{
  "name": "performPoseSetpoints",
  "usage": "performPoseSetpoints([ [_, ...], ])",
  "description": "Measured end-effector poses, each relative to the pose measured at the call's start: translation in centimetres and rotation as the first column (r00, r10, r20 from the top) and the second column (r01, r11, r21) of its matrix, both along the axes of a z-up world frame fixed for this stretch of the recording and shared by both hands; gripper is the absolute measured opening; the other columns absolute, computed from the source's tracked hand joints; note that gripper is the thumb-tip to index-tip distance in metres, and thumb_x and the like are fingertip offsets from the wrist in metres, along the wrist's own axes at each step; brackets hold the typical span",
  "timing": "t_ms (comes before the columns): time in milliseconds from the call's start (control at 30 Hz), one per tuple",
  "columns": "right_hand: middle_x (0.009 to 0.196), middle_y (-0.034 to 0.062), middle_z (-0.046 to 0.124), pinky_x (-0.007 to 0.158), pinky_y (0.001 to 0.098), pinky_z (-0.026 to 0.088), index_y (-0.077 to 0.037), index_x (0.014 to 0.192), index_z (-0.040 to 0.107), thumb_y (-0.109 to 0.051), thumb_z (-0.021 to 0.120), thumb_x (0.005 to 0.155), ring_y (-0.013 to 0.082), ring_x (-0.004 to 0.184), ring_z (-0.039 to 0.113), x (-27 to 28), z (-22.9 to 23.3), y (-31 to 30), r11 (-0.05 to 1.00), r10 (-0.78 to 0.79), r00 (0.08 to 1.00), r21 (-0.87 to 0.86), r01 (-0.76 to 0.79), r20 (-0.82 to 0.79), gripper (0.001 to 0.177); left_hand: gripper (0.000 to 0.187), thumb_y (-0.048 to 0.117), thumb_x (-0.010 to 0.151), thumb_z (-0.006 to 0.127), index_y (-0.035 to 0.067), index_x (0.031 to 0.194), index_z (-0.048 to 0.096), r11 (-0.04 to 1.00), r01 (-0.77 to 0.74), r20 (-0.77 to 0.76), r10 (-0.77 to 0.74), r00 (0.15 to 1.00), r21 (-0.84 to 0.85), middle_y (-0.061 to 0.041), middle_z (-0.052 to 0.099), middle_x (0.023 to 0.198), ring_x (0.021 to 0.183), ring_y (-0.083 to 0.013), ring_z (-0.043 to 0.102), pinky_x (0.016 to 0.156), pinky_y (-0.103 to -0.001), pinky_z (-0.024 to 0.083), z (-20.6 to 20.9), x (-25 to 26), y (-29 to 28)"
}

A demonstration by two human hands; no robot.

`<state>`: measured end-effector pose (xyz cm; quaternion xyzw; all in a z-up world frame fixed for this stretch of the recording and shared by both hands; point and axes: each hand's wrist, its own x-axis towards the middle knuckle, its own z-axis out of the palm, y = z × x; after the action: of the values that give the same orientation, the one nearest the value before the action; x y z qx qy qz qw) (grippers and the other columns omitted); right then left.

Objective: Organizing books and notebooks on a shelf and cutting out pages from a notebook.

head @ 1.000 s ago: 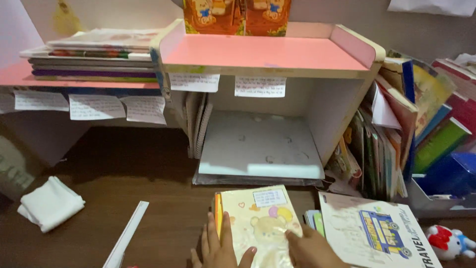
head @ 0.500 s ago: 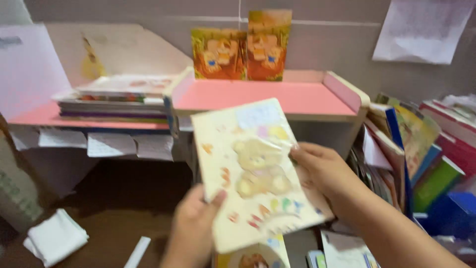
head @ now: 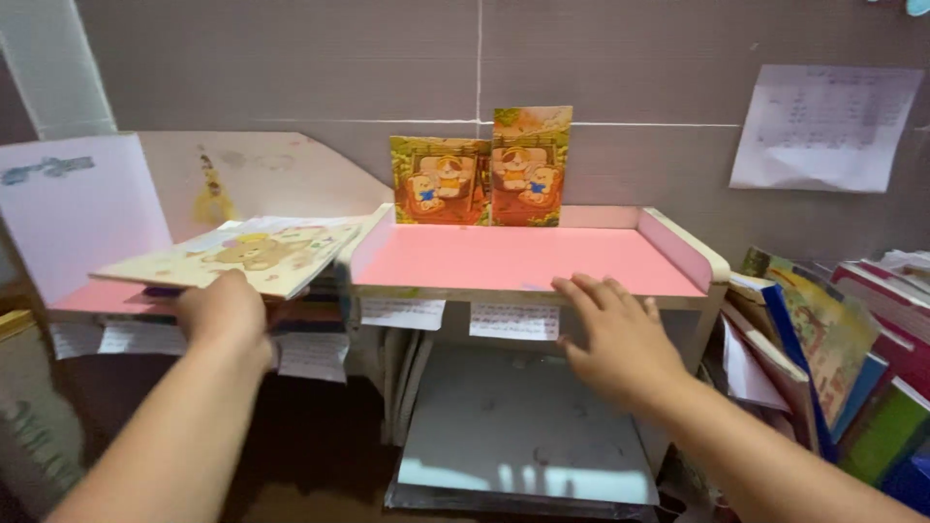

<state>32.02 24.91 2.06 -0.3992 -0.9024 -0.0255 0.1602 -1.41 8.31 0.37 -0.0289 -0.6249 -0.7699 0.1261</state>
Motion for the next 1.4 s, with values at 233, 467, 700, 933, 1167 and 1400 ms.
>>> performPoseSetpoints([
  [233,0.166,0.0020,0.025,0.122,0.0524,0.025,-0.030,0.157,0.029,-0.033,0.066,0.087,0.0336,0.154,0.017,-0.1,-3.0,3.4,0.993,0.064,0.998,0.103,-0.064,-0.002,0.079,0.040,0.012,0.100,0.039,-0.008,0.134,0.048,0.992,0.091,0.150,-0.078,0.986,-0.084,-0.020,0.062,0.130,0.108,-0.0227,0.072,0.083,-0.026,0.062,1.2,-5.5,1.7],
  [467,0.161,0.0032,0.035,0.114,0.0497,0.034,-0.025,0.153,0.037,-0.027,0.064,0.082,0.0353,0.151,0.026,-0.3,-4.1,3.6,0.969,0.132,0.982,0.225,-0.099,-0.137,0.076,0.045,0.003,0.097,0.022,-0.015,0.134,0.043,0.786,0.526,0.218,-0.479,0.850,-0.324,-0.029,0.071,0.112,0.069,-0.0347,0.070,0.050,-0.029,0.037,4.2,-2.9,2.1],
  [700,0.161,-0.0027,0.036,0.111,0.0476,0.039,-0.030,0.153,0.039,-0.019,0.063,0.080,0.0300,0.151,0.028,-0.6,-3.4,2.9,0.984,0.067,0.987,0.175,-0.041,-0.143,0.077,0.033,0.027,0.113,0.048,0.005,0.089,0.057,0.626,0.628,0.348,-0.523,0.778,-0.463,-0.005,0.050,0.065,0.049,-0.0181,0.042,0.044,-0.033,0.037,3.0,-13.3,5.7],
  [933,0.165,-0.0060,0.031,0.115,0.0474,0.033,-0.031,0.154,0.037,-0.024,0.064,0.083,0.0291,0.156,0.016,0.2,-4.8,2.0,0.989,0.097,0.978,0.131,-0.073,-0.183,0.076,0.040,0.029,0.113,0.052,-0.006,0.096,0.063,0.661,0.552,0.219,-0.521,0.825,-0.508,-0.015,0.054,0.072,0.054,-0.0260,0.047,0.049,-0.040,0.041,2.6,-1.5,0.8],
  [1167,0.165,0.0181,0.014,0.115,0.0616,0.031,-0.024,0.159,0.023,-0.046,0.079,0.079,0.0421,0.151,0.022,5.8,-29.6,-4.2,0.856,-0.056,0.971,-0.512,-0.073,-0.232,0.100,0.039,0.026,0.087,0.068,0.037,0.122,0.055,0.127,0.552,0.407,-0.546,0.732,-0.824,0.007,0.055,0.113,0.102,-0.0158,0.058,0.089,-0.047,0.052,-21.7,16.5,-3.1],
  [1400,0.070,0.0075,0.070,0.066,0.0302,0.055,-0.009,0.080,0.073,-0.051,0.073,0.087,0.0184,0.065,0.070,8.2,-25.6,-9.5,0.573,-0.412,0.897,-0.721,0.391,0.160,0.043,0.089,0.071,0.087,0.053,0.050,0.159,0.005,-0.108,0.399,0.398,-0.491,0.775,-0.910,-0.014,0.001,0.168,0.149,-0.0429,0.017,0.109,-0.076,0.024,-33.4,25.5,-6.9],
])
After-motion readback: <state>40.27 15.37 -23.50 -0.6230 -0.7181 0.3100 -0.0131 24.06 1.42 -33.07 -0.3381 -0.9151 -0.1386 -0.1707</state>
